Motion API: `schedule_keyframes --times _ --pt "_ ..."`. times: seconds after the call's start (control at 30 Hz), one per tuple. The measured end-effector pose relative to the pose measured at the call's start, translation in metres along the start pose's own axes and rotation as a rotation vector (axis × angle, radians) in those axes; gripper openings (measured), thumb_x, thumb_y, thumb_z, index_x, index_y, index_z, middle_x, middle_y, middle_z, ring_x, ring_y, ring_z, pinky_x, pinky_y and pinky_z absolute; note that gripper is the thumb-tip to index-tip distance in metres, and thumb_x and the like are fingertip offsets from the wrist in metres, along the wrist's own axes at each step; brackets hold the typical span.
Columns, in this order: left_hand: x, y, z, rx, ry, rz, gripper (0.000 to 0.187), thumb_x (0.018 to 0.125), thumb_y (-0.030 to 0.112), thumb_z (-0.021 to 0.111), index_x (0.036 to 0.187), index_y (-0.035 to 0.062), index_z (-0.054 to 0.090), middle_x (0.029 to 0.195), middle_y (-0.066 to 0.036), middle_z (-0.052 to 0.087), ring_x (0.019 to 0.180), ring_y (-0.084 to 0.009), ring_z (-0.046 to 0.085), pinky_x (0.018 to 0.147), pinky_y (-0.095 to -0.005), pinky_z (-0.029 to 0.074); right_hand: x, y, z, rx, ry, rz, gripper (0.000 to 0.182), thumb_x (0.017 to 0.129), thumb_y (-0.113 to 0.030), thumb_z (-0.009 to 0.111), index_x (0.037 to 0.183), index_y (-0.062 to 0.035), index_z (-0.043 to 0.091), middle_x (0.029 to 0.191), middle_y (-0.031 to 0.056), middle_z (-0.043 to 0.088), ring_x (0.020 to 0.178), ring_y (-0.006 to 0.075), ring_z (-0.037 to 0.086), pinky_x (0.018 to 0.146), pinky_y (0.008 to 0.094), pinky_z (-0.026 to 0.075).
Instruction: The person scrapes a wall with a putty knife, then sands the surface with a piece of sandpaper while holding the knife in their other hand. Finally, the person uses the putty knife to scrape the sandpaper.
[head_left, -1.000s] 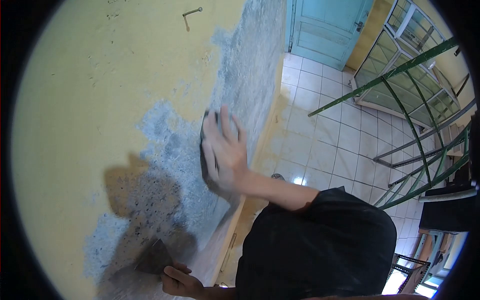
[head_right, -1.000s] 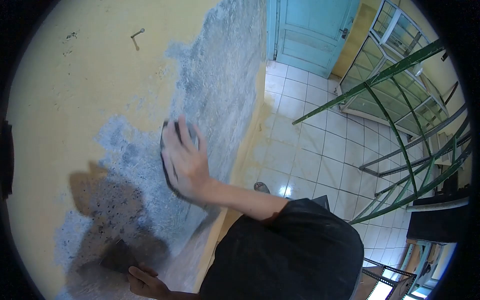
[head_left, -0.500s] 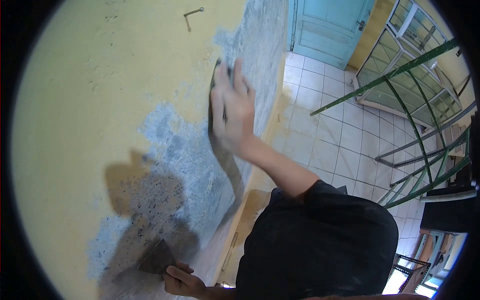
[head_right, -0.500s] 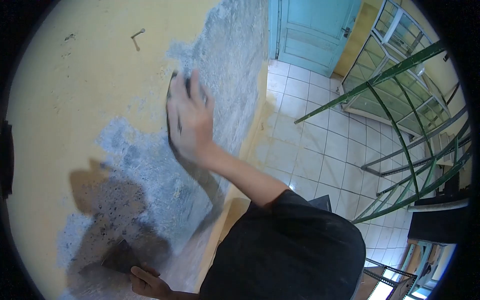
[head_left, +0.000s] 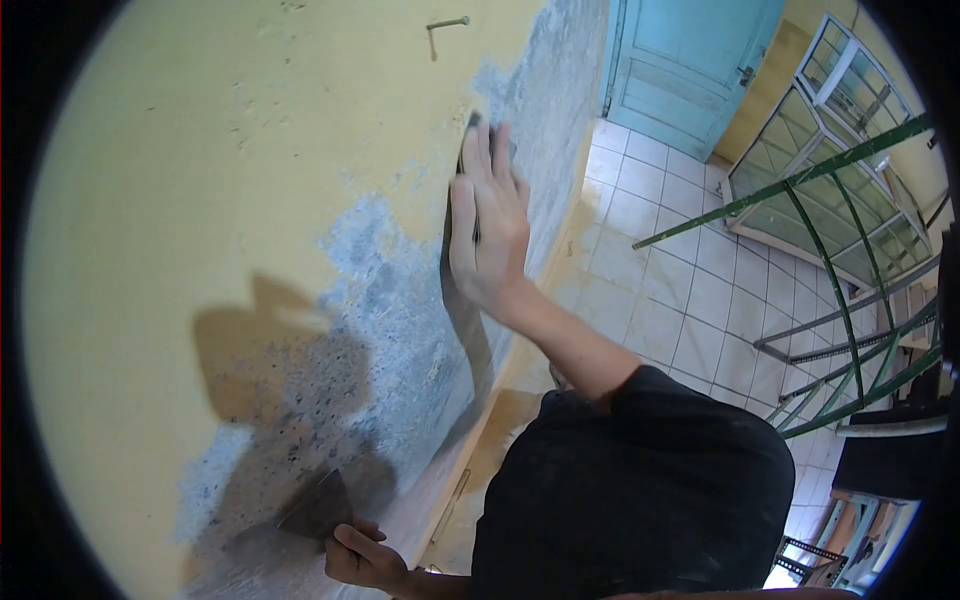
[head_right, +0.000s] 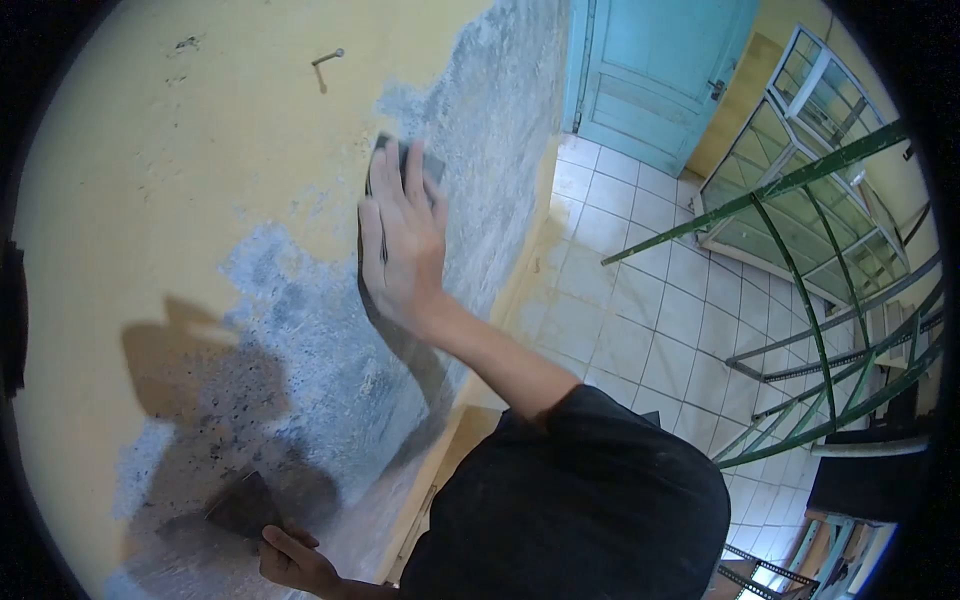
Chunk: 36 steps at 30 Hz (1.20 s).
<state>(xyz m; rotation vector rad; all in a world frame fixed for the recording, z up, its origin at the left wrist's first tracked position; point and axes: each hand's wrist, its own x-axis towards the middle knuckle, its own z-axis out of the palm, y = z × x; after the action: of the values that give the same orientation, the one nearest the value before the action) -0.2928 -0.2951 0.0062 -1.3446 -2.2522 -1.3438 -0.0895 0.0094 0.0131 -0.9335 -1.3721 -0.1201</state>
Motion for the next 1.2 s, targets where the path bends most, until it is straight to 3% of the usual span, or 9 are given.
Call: schedule_keyframes --times 0.17,0.27,0.43,0.53,0.7,0.83,0.93,1.07,1.2 --pt "0.009 0.022 0.005 -0.030 0.069 0.025 0.067 0.107 0.044 0.050 0.054 0.0036 0.054 0.043 -0.006 0.050 0.037 -0.0180 0.048 0.042 -0.0338 0.041 -0.056 -0.024 -0.015 0.038 -0.145 -0.053 0.045 0.100 -0.005 0.055 0.141 0.0112 0.050 0.145 0.0293 0.052 0.144 0.0466 0.040 0.113 0.0516 0.031" --pt "-0.002 -0.005 0.004 -0.013 0.014 0.026 0.053 0.109 0.030 0.043 0.061 0.0066 0.049 0.046 -0.004 0.054 0.038 -0.0136 0.051 0.041 -0.0271 0.036 -0.010 -0.004 -0.011 -0.036 -0.095 -0.054 0.046 0.099 -0.006 0.054 0.140 0.0134 0.050 0.145 0.0302 0.052 0.143 0.0473 0.041 0.114 0.0518 0.030" --pt "-0.003 -0.009 0.000 0.006 -0.006 0.046 0.052 0.108 0.029 0.045 0.060 0.0075 0.049 0.045 -0.003 0.053 0.037 -0.0141 0.051 0.042 -0.0280 0.036 -0.017 -0.016 -0.005 0.007 -0.021 0.023 0.046 0.100 -0.007 0.052 0.140 0.0154 0.049 0.144 0.0310 0.053 0.143 0.0479 0.041 0.115 0.0528 0.028" --pt "-0.002 -0.011 0.002 -0.010 0.003 0.061 0.052 0.108 0.029 0.047 0.060 0.0080 0.049 0.044 -0.003 0.053 0.037 -0.0145 0.051 0.042 -0.0287 0.037 -0.064 -0.032 -0.013 0.061 -0.185 -0.026 0.045 0.103 -0.008 0.048 0.142 0.0143 0.047 0.147 0.0304 0.050 0.147 0.0472 0.035 0.113 0.0535 0.029" --pt "-0.001 -0.007 0.002 -0.013 0.004 0.043 0.054 0.107 0.032 0.048 0.059 0.0076 0.051 0.044 -0.003 0.053 0.037 -0.0149 0.051 0.042 -0.0292 0.036 0.011 0.001 -0.007 -0.091 -0.061 -0.073 0.046 0.102 -0.009 0.049 0.141 0.0163 0.048 0.145 0.0316 0.051 0.144 0.0480 0.039 0.116 0.0530 0.027" --pt "-0.003 -0.008 0.001 -0.019 -0.020 0.038 0.057 0.108 0.034 0.048 0.058 0.0071 0.053 0.045 -0.003 0.053 0.037 -0.0148 0.052 0.042 -0.0293 0.036 -0.023 -0.016 -0.005 -0.010 -0.028 0.008 0.047 0.101 -0.010 0.050 0.141 0.0156 0.049 0.145 0.0310 0.052 0.143 0.0482 0.040 0.116 0.0528 0.026" --pt "-0.003 -0.009 0.001 -0.021 -0.013 0.040 0.058 0.108 0.034 0.047 0.057 0.0071 0.053 0.045 -0.003 0.054 0.038 -0.0148 0.052 0.043 -0.0290 0.037 -0.069 -0.031 -0.017 0.003 -0.203 -0.096 0.048 0.101 -0.009 0.050 0.144 0.0127 0.047 0.148 0.0309 0.049 0.147 0.0484 0.034 0.114 0.0523 0.027" --pt "-0.005 -0.009 0.003 -0.048 0.020 0.008 0.057 0.107 0.035 0.049 0.057 0.0077 0.054 0.045 -0.003 0.054 0.038 -0.0147 0.052 0.043 -0.0289 0.036 0.002 0.003 -0.005 -0.095 -0.060 -0.040 0.047 0.104 -0.008 0.046 0.145 0.0132 0.045 0.150 0.0302 0.047 0.148 0.0478 0.033 0.114 0.0513 0.027" --pt "-0.004 -0.009 0.002 0.009 -0.016 0.046 0.057 0.107 0.035 0.049 0.057 0.0083 0.052 0.045 -0.003 0.055 0.038 -0.0149 0.053 0.043 -0.0290 0.036 -0.011 -0.011 -0.001 0.036 -0.035 0.031 0.045 0.105 -0.009 0.045 0.144 0.0136 0.046 0.148 0.0307 0.048 0.148 0.0474 0.032 0.115 0.0525 0.026"
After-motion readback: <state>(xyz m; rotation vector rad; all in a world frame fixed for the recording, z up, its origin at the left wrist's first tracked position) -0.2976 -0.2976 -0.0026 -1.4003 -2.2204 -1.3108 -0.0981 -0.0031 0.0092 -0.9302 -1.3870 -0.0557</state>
